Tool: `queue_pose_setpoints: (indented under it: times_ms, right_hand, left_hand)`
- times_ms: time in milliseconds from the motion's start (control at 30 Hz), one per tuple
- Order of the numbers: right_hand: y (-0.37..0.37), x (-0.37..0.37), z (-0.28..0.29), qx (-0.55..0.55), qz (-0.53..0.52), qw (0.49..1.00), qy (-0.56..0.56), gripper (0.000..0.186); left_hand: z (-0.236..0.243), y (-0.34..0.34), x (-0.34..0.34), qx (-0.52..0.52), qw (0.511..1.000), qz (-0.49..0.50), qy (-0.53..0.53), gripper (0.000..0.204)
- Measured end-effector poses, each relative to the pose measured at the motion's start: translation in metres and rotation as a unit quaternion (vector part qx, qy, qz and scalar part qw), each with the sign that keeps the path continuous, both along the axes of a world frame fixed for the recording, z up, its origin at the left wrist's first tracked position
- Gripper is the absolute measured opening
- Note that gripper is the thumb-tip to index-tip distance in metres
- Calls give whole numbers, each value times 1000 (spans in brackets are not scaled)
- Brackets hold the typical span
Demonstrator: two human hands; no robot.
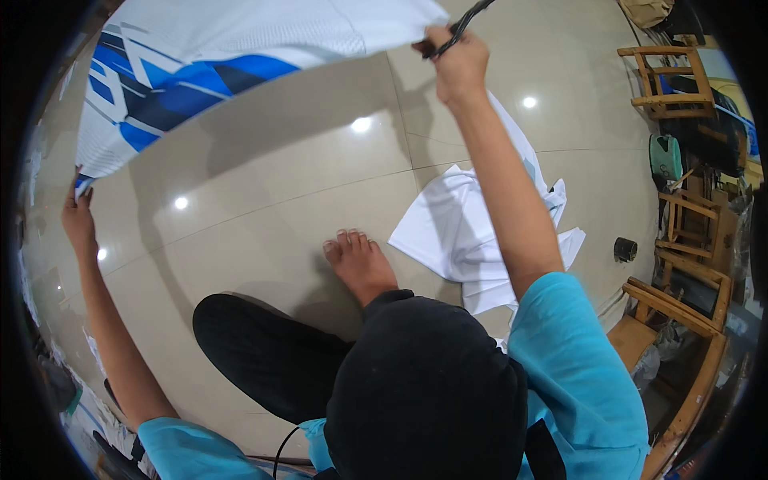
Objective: The person sits on the floor and uses scissors to cut a white fabric sheet with blue and grey graphics. They repeatedly adjust the fabric and cut along straight lines, separating sections of the material.
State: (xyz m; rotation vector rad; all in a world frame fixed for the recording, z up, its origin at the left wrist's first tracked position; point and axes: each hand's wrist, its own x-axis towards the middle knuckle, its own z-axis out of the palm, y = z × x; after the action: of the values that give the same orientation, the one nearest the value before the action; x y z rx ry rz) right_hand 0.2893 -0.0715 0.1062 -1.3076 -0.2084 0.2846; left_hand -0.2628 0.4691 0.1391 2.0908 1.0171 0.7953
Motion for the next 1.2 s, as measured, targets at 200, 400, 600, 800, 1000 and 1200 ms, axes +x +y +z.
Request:
queue_pose_setpoints:
  times_ms: [200,400,600,800,1000,1200]
  right_hand:
    - [-28,-55,-70,-140,-28,985,95,17]
    - [-83,-127,-102,-271,-37,955,111,19]
    - [-168,-172,-116,-353,9,931,86,21]
    - [-209,-192,-104,-340,22,932,120,18]
    - [-247,-222,-51,-271,41,933,231,14]
    - [-256,-217,-3,-178,43,940,288,25]
  left_hand:
    - [-92,-88,4,-5,948,81,308,55]
    - [-155,-147,-70,7,906,-52,421,45]
    - [-143,-207,-116,33,922,-52,382,43]
    - [-114,-260,-127,-149,926,94,333,47]
    - [-90,-293,-176,-119,946,102,284,34]
    - [-56,-301,-176,-215,971,56,90,32]
